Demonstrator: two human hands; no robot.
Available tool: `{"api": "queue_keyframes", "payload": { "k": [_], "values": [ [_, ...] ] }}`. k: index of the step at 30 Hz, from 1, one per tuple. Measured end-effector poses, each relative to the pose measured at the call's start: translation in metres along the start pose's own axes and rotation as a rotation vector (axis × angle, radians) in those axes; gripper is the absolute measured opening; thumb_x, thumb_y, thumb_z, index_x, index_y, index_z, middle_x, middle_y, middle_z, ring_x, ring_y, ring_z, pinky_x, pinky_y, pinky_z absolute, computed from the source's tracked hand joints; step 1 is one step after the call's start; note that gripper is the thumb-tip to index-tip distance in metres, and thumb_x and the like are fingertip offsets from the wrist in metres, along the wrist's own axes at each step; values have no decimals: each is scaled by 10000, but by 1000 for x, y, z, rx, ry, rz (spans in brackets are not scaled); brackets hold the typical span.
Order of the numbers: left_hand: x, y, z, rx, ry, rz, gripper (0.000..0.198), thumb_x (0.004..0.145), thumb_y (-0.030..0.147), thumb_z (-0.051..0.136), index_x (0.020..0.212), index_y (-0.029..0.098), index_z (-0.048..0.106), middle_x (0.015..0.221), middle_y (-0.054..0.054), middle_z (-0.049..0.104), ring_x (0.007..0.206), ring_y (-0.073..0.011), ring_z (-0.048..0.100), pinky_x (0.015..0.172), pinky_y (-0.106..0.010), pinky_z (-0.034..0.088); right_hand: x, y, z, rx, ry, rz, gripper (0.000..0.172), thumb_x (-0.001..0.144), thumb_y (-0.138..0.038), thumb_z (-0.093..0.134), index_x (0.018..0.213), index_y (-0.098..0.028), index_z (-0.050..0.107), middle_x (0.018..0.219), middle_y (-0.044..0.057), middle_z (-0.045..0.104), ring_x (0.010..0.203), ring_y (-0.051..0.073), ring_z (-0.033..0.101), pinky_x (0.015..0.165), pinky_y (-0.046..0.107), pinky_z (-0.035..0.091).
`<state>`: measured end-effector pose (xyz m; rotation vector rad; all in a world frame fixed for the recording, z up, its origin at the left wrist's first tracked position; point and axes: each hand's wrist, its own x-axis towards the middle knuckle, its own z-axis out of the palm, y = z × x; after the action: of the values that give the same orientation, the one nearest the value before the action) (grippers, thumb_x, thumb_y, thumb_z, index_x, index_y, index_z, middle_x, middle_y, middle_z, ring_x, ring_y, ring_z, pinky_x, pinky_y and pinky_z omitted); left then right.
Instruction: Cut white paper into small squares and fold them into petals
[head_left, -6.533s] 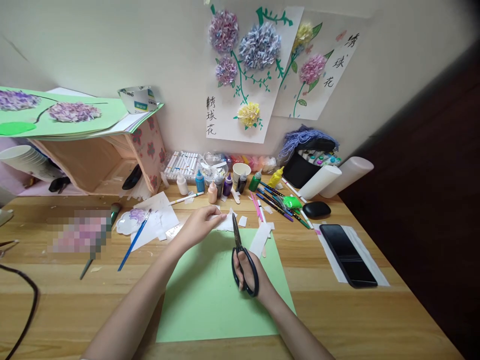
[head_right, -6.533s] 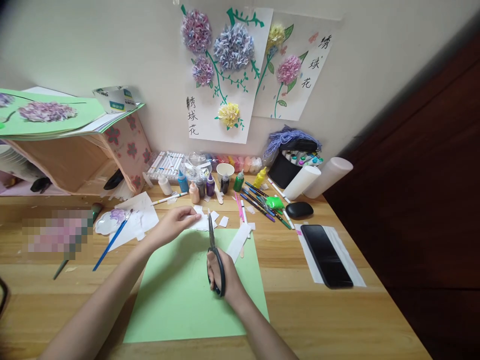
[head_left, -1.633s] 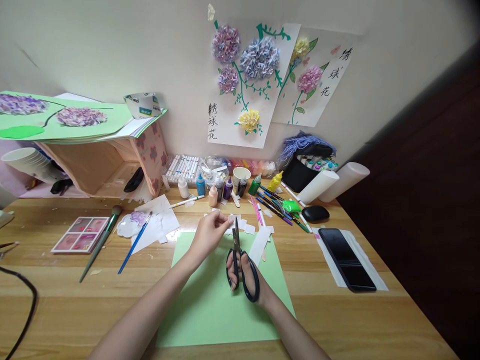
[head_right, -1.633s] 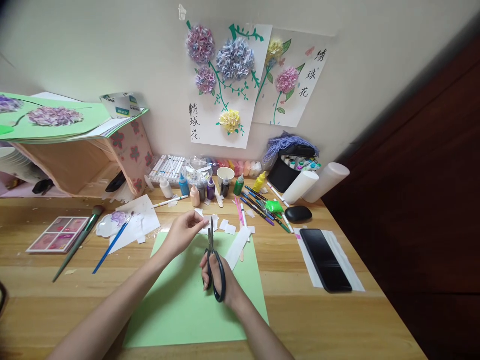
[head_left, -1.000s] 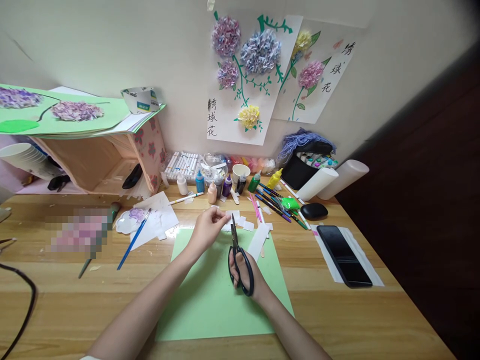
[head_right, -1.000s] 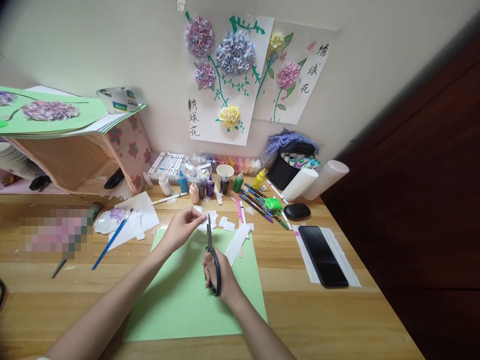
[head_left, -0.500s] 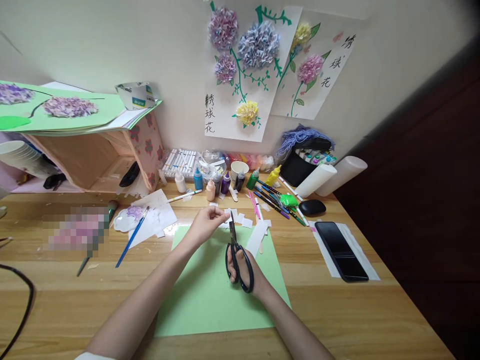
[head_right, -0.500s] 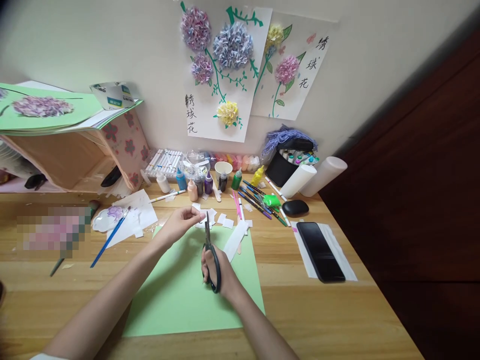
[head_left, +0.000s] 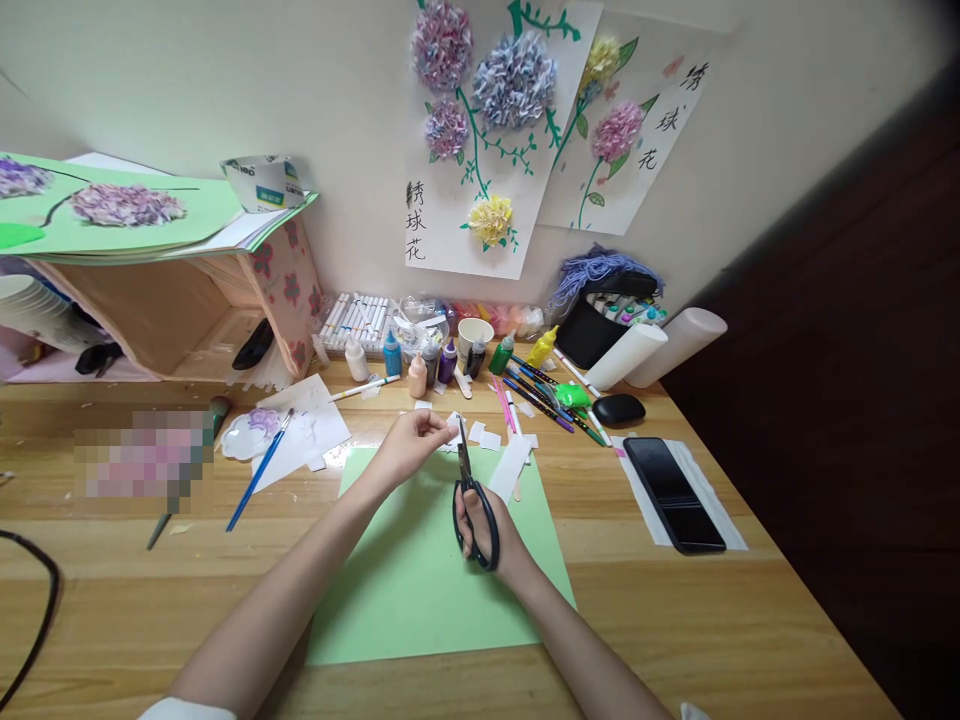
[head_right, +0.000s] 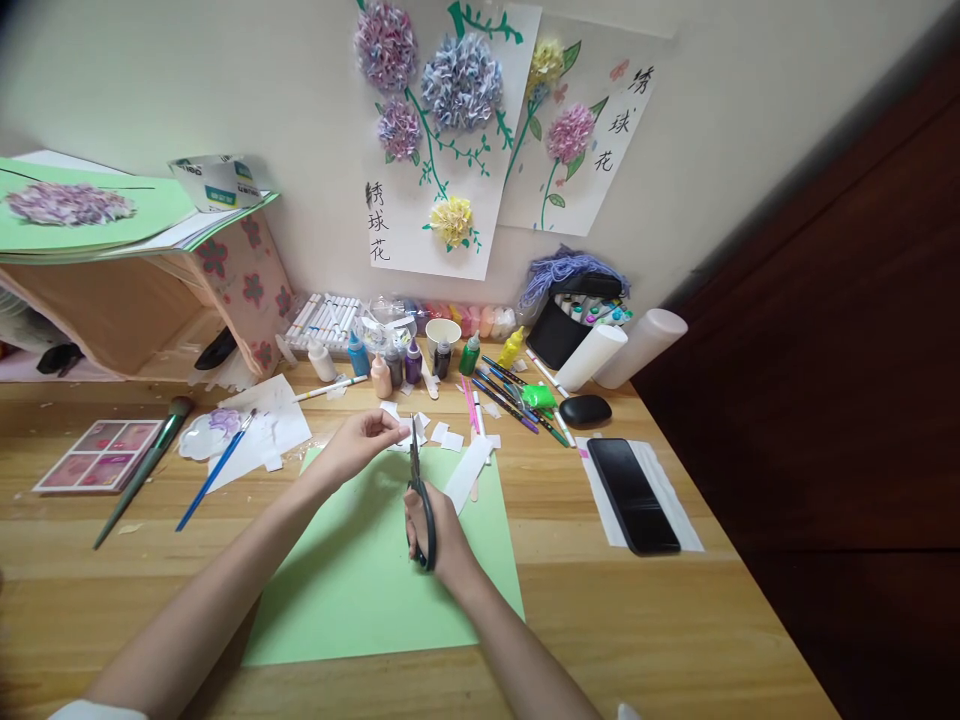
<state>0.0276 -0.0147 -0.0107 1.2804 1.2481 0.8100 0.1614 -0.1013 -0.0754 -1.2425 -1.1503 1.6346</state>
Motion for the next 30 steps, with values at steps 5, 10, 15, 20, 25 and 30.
{"api": "queue_keyframes", "payload": {
  "k": [5,10,15,20,25,30],
  "values": [
    [7,-8,-25,332,132,77,244,707,388,621,659,157,560,622,-25,618,605,-171,578,572,-263,397,4,-8,3,218,-122,190,740,534,-919,251,629,-201,402,336,-93,358,243,71,354,277,203,365],
    [7,-16,-28,748,250,146,117,742,199,574,839,140,602,891,-108,634,836,-246,591,708,-327,428,6,-28,-8,474,-95,120,779,557,-917,172,652,-192,440,356,-83,370,268,68,351,334,221,410],
    [5,-11,41,837,16,255,172,858,203,432,951,152,568,994,-103,598,984,-221,539,853,-334,411,6,-50,-46,583,147,-150,725,568,-903,283,622,-195,427,373,-77,362,303,81,380,337,228,415],
    [10,-9,103,865,-57,173,154,796,183,507,929,112,542,970,-160,604,927,-262,564,768,-344,420,4,-63,-72,571,244,-266,704,610,-887,250,615,-202,415,393,-69,352,336,99,407,345,239,429],
    [11,-12,109,799,-66,104,160,787,148,467,933,115,524,873,-142,638,813,-239,586,668,-310,401,7,-60,-72,531,256,-264,705,625,-884,198,620,-209,399,395,-68,343,340,107,422,350,245,432],
    [12,-2,73,641,-163,124,209,803,312,489,742,133,578,768,-68,641,744,-197,569,648,-274,399,11,-54,-69,437,204,-250,717,581,-903,264,628,-205,420,378,-61,386,322,111,428,356,261,440]
  ]
}}
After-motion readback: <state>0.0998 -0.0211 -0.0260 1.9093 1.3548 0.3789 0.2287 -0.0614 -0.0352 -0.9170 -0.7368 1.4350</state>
